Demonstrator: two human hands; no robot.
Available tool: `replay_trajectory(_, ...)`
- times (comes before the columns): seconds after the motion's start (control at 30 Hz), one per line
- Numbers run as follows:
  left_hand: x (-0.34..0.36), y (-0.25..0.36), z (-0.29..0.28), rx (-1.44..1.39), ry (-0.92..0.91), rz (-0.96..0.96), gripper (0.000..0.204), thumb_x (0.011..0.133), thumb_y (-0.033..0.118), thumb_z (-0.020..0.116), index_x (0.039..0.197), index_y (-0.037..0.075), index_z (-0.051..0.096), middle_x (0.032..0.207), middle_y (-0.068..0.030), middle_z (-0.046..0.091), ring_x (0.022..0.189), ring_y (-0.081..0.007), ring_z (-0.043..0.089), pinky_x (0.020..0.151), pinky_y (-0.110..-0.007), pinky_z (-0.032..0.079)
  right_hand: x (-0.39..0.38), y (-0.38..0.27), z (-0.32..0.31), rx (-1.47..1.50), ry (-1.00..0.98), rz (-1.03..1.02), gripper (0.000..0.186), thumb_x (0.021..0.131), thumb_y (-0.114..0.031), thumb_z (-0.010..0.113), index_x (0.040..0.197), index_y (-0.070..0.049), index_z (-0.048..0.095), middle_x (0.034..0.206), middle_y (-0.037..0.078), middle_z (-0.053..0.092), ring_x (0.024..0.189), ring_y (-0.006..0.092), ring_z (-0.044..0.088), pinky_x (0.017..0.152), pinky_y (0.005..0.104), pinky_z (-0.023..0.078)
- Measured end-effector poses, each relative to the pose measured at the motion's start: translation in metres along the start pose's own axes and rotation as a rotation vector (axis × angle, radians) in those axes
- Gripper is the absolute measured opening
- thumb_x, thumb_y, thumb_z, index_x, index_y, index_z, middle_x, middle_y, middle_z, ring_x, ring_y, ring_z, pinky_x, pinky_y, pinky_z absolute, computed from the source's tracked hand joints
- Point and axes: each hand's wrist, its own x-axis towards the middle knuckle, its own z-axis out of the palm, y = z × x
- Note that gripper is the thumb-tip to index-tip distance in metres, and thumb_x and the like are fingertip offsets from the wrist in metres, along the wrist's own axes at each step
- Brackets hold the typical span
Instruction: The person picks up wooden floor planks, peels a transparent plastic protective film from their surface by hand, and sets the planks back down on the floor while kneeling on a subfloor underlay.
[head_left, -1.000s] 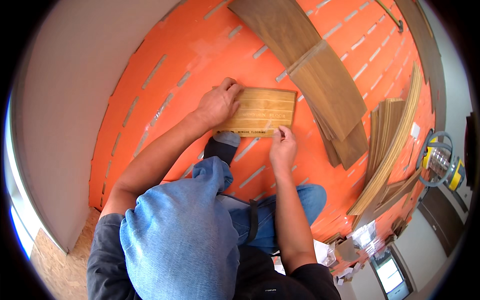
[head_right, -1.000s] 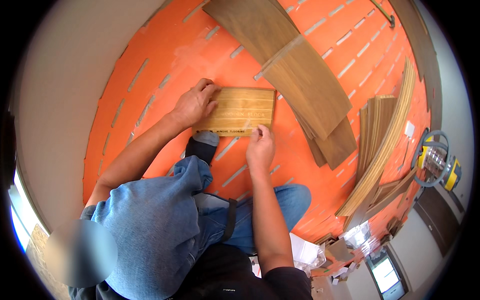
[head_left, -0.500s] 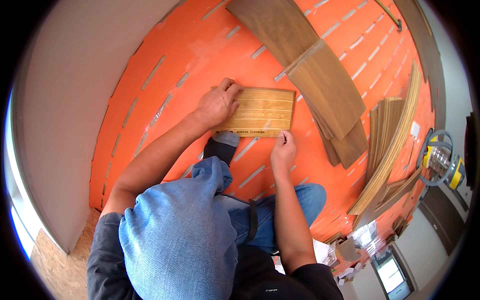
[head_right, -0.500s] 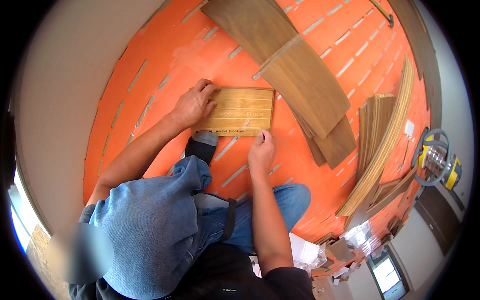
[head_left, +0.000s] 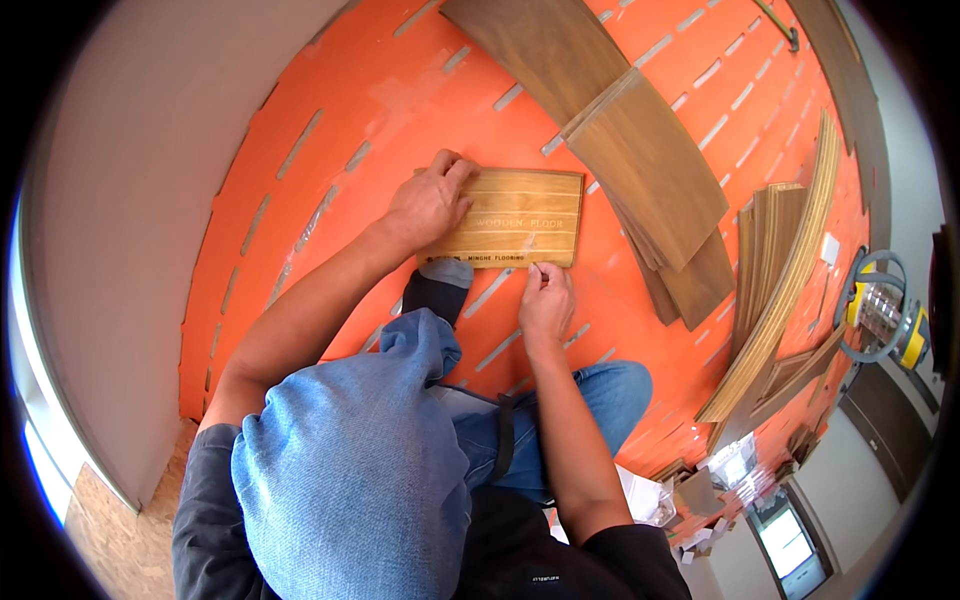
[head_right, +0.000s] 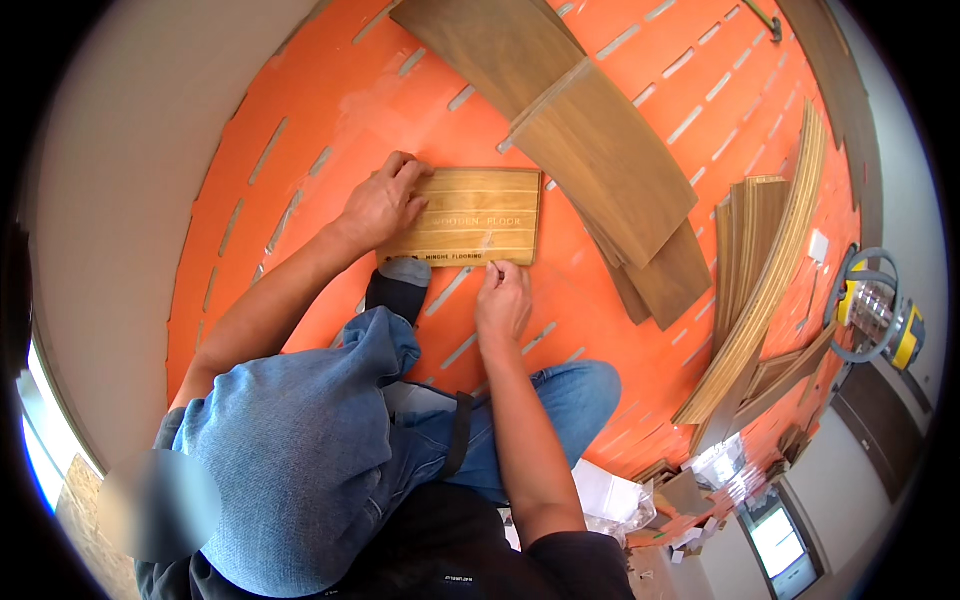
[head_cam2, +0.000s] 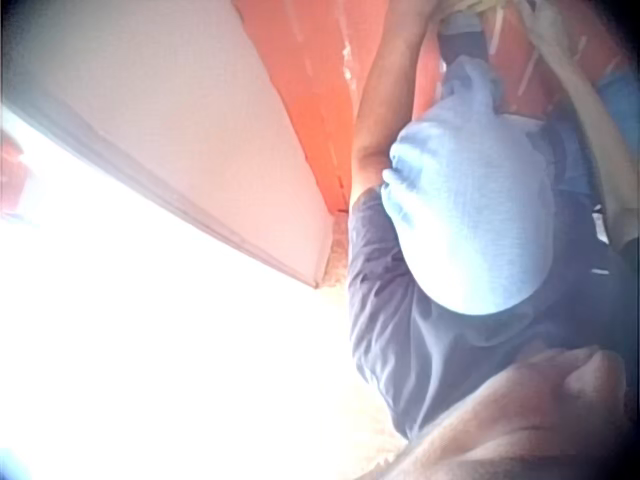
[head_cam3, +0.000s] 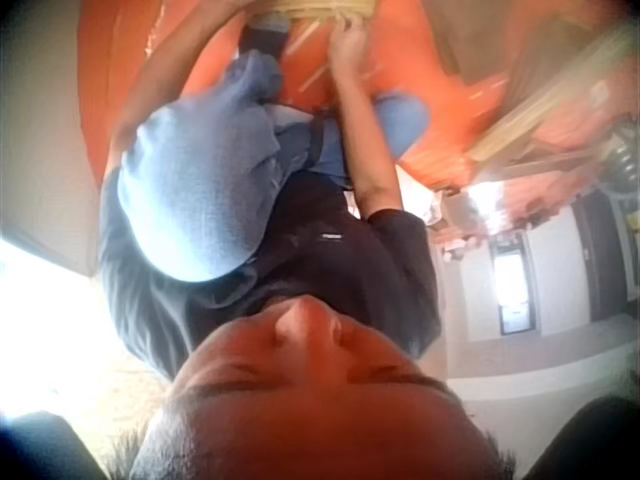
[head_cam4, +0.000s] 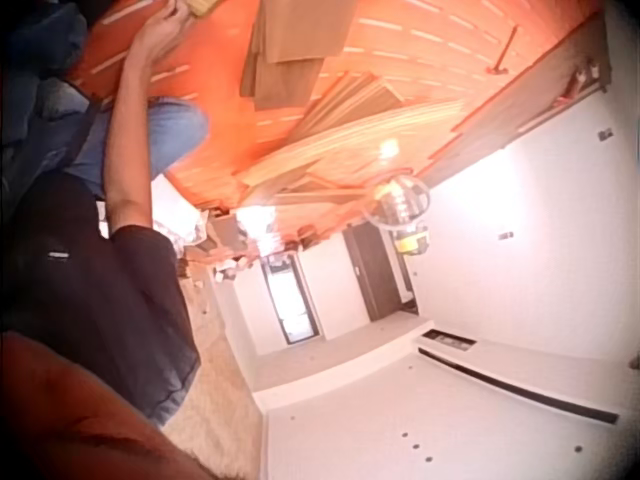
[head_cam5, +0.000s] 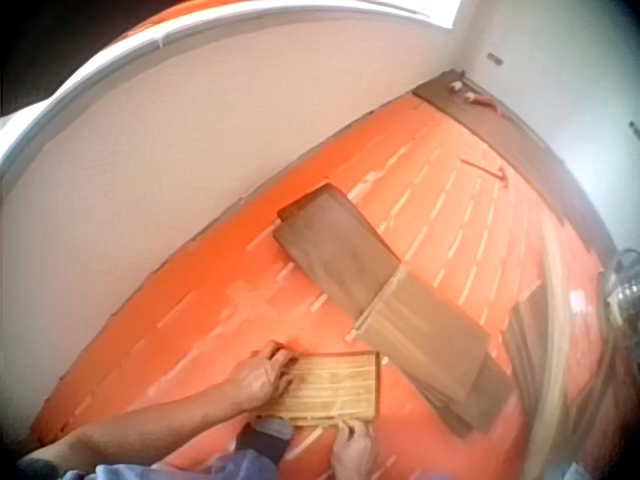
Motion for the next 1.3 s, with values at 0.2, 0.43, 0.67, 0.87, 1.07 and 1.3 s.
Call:
replay_trajectory(0.2, -0.001, -0.001, 0.002, 0.023, -0.004, -0.009, 0.043, 0.094, 0.022, 0.072, 0.133, 0.014, 0.057, 0.135, -0.0110, 0.055, 0.109, -0.0379, 0.069, 0.088, -0.047, 0.062, -0.004, 0.004, 0.005, 0.091, 0.062, 0.038, 0.021, 0.099, -0.021, 0.070, 0.105, -0.001, 0.072, 0.101, 0.017, 0.069, 0.092, 0.0354, 0.069, 0.082, 0.0460, 0.055)
replay_trajectory(0.43, -0.001, -0.002, 0.004, -0.002, 0.006, -0.019, 0.045, 0.093, 0.023, 0.074, 0.134, 0.015, 0.058, 0.136, -0.0106, 0.056, 0.107, -0.0393, 0.069, 0.090, -0.047, 0.061, -0.002, -0.002, 0.004, 0.070, 0.008, 0.076, 0.022, 0.100, -0.021, 0.067, 0.106, 0.000, 0.071, 0.102, 0.020, 0.069, 0.097, 0.0389, 0.068, 0.087, 0.0477, 0.053)
replay_trajectory(0.67, 0.000, -0.001, 0.001, 0.018, -0.006, -0.002, 0.043, 0.095, 0.025, 0.072, 0.134, 0.014, 0.056, 0.136, -0.0111, 0.055, 0.109, -0.0377, 0.069, 0.088, -0.048, 0.062, -0.001, -0.001, 0.011, 0.018, -0.008, -0.042, 0.024, 0.101, -0.021, 0.064, 0.106, 0.002, 0.069, 0.098, 0.023, 0.070, 0.088, 0.0397, 0.068, 0.082, 0.0485, 0.053)
replay_trajectory(0.87, 0.002, 0.002, -0.001, 0.020, -0.035, -0.034, 0.043, 0.096, 0.026, 0.071, 0.134, 0.014, 0.057, 0.137, -0.0096, 0.055, 0.111, -0.0376, 0.069, 0.089, -0.048, 0.062, -0.015, -0.003, 0.010, 0.119, -0.037, 0.038, 0.024, 0.102, -0.022, 0.066, 0.108, 0.002, 0.068, 0.096, 0.019, 0.069, 0.084, 0.0310, 0.067, 0.079, 0.0427, 0.054)
replay_trajectory(1.07, -0.001, -0.001, -0.001, 0.024, -0.037, -0.050, 0.042, 0.096, 0.027, 0.071, 0.134, 0.015, 0.057, 0.139, -0.0097, 0.054, 0.112, -0.0377, 0.068, 0.091, -0.048, 0.061, -0.007, -0.010, -0.007, 0.094, 0.034, -0.003, 0.023, 0.099, -0.020, 0.071, 0.106, 0.002, 0.069, 0.095, 0.016, 0.068, 0.082, 0.0249, 0.066, 0.077, 0.0380, 0.054)
replay_trajectory(1.3, 0.000, -0.001, 0.004, 0.004, 0.012, -0.028, 0.042, 0.094, 0.025, 0.074, 0.132, 0.015, 0.059, 0.136, -0.0086, 0.056, 0.108, -0.0385, 0.069, 0.090, -0.046, 0.061, 0.003, -0.009, -0.001, 0.093, -0.108, 0.035, 0.025, 0.098, -0.023, 0.070, 0.100, 0.001, 0.071, 0.095, 0.017, 0.070, 0.087, 0.0317, 0.070, 0.078, 0.0423, 0.055)
